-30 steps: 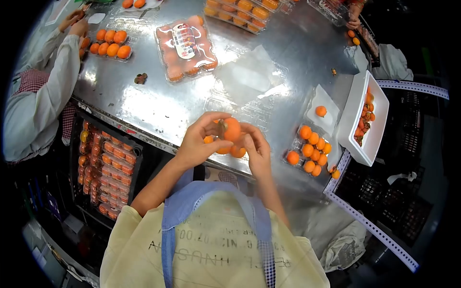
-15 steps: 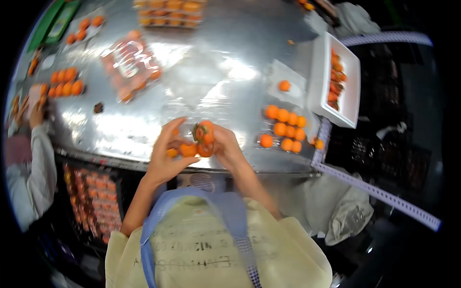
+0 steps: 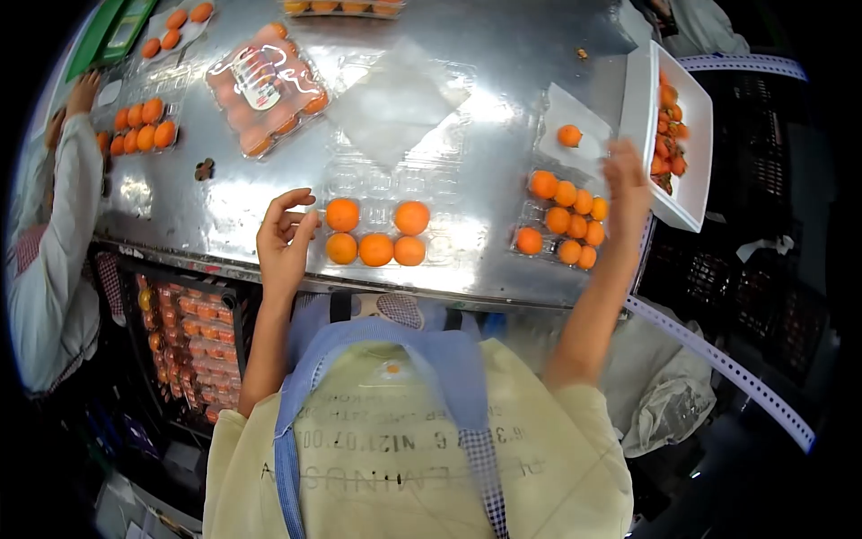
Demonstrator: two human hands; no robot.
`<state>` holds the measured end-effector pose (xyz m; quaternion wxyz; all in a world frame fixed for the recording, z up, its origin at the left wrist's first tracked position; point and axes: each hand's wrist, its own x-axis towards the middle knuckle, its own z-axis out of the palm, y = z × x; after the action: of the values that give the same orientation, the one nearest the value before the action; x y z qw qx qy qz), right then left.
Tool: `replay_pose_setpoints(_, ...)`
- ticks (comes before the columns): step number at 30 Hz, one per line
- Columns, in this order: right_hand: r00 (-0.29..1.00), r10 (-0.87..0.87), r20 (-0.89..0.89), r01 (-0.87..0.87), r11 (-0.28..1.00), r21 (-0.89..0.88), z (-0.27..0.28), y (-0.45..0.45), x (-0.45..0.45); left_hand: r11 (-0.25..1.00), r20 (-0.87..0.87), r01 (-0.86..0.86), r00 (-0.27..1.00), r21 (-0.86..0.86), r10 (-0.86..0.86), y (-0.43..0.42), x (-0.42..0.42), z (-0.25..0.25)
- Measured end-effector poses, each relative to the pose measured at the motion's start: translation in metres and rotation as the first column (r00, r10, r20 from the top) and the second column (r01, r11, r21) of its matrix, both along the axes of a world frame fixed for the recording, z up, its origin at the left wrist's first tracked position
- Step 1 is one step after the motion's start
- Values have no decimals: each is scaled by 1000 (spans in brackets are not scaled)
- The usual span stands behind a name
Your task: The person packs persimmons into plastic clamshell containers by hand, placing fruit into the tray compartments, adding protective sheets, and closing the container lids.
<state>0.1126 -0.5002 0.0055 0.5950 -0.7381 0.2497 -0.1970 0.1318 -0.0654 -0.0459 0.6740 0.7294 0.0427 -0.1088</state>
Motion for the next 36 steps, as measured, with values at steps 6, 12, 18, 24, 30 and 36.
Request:
replay_pose_setpoints(6,768,530,-360,-631,724,-279,-62,158,-27,1000,-48,3,999,-2,-3,0,-13,-13)
replay_pose_setpoints(12,714,567,-411,-669,376,-641,-74,190,-18,999,-63,41,997,-27,-43,-9,-17,-13)
replay_pose_setpoints(18,656,605,-452,-711,295,-638,-75,188,-8,997,-62,65,996,-37,-68,-11,-14,-14)
replay_pose_setpoints(24,687,612,-392,-661,750,12,-52,184,-12,974,13,226,974,8,-226,-27,-14,-4)
replay_pose_setpoints(30,815,562,-138,-362,681,637,-30,206,-27,933,189,359,917,-10,-350,-55,-19,14)
replay_pose_setpoints(36,744,665,-65,-657,746,109,-24,198,-28,888,-105,240,947,-393,-302,-54,-24,9)
